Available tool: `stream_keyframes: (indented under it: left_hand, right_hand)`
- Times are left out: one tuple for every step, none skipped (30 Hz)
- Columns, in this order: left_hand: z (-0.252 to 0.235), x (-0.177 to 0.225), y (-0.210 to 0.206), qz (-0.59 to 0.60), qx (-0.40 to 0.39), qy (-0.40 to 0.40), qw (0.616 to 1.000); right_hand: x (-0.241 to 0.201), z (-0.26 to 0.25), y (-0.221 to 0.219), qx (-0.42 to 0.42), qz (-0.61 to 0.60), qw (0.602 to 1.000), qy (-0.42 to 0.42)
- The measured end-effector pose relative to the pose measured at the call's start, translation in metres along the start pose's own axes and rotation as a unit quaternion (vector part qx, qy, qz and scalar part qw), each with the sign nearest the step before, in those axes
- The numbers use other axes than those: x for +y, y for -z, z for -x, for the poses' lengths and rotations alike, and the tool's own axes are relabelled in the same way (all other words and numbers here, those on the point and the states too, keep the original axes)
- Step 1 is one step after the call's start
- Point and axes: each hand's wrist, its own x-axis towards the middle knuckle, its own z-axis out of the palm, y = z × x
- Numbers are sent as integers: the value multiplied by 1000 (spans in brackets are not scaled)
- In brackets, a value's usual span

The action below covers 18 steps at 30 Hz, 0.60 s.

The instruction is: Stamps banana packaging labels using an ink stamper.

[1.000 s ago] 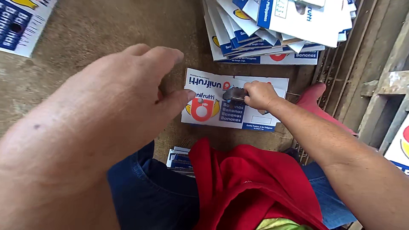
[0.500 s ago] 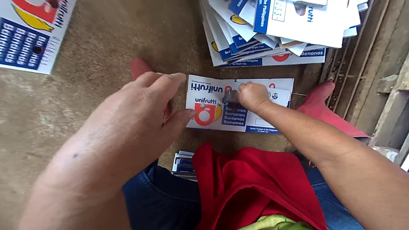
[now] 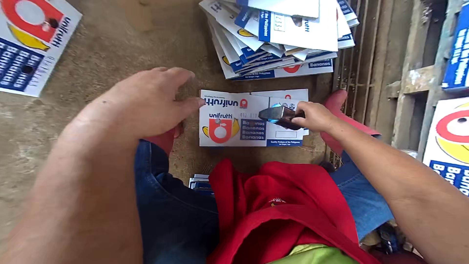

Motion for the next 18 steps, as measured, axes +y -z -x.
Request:
stream_keyframes:
  left_hand:
    - [0, 1, 0, 1, 3, -3, 1000]
    - [-2, 1, -1, 1, 8, -9, 1000]
    - [-3, 0, -2, 1, 14, -17, 1000]
    - [-4, 0, -3, -2, 20, -23, 1000]
    - [-5, 0, -3, -5, 22, -22, 999]
    - [-5, 0, -3, -8, 23, -19, 1000]
    - [-5, 1, -3, -10, 24, -18, 1000]
    - [-4, 2, -3, -10, 22, -16, 1000]
    - [-5, 2, -3, -10, 19, -15, 1000]
    - [-5, 1, -2, -11, 17, -18, 1000]
    - [-6, 0, -3, -10, 18, -23, 1000]
    - [-6, -2, -4, -9, 20, -28, 999]
    - [-7, -3, -4, -8, 22, -33, 999]
    - [-8, -5, -5, -10, 27, -38, 999]
    - [-9, -6, -5, -10, 29, -41, 999]
    - [-9, -6, -5, -9, 28, -41, 999]
    - [-9, -6, -6, -10, 28, -40, 999]
    - [-10, -6, -6, -10, 29, -41, 999]
  right_hand:
    - [12, 12, -2, -4, -12, 1000, -15]
    - [21, 22, -5, -10, -15, 999, -33]
    - [30, 29, -10, -18, -9, 998, -52]
    - [37, 34, -16, -25, 3, 997, -68]
    - [43, 37, -23, -35, 20, 996, -85]
    - [47, 39, -29, -44, 38, 993, -100]
    - [51, 40, -35, -50, 51, 991, -113]
    - [55, 40, -40, -54, 58, 989, -124]
    - [57, 40, -43, -60, 63, 987, -135]
    - [59, 38, -46, -67, 67, 985, -146]
    - [60, 37, -48, -70, 67, 983, -154]
    - [59, 35, -49, -74, 69, 982, -160]
    - [59, 33, -51, -77, 72, 981, -160]
    - [58, 31, -52, -79, 75, 982, -157]
    - [57, 29, -54, -83, 77, 982, -153]
    - [55, 27, -55, -85, 76, 982, -149]
    - [53, 24, -57, -86, 77, 983, -145]
    - [51, 22, -58, -87, 80, 983, -143]
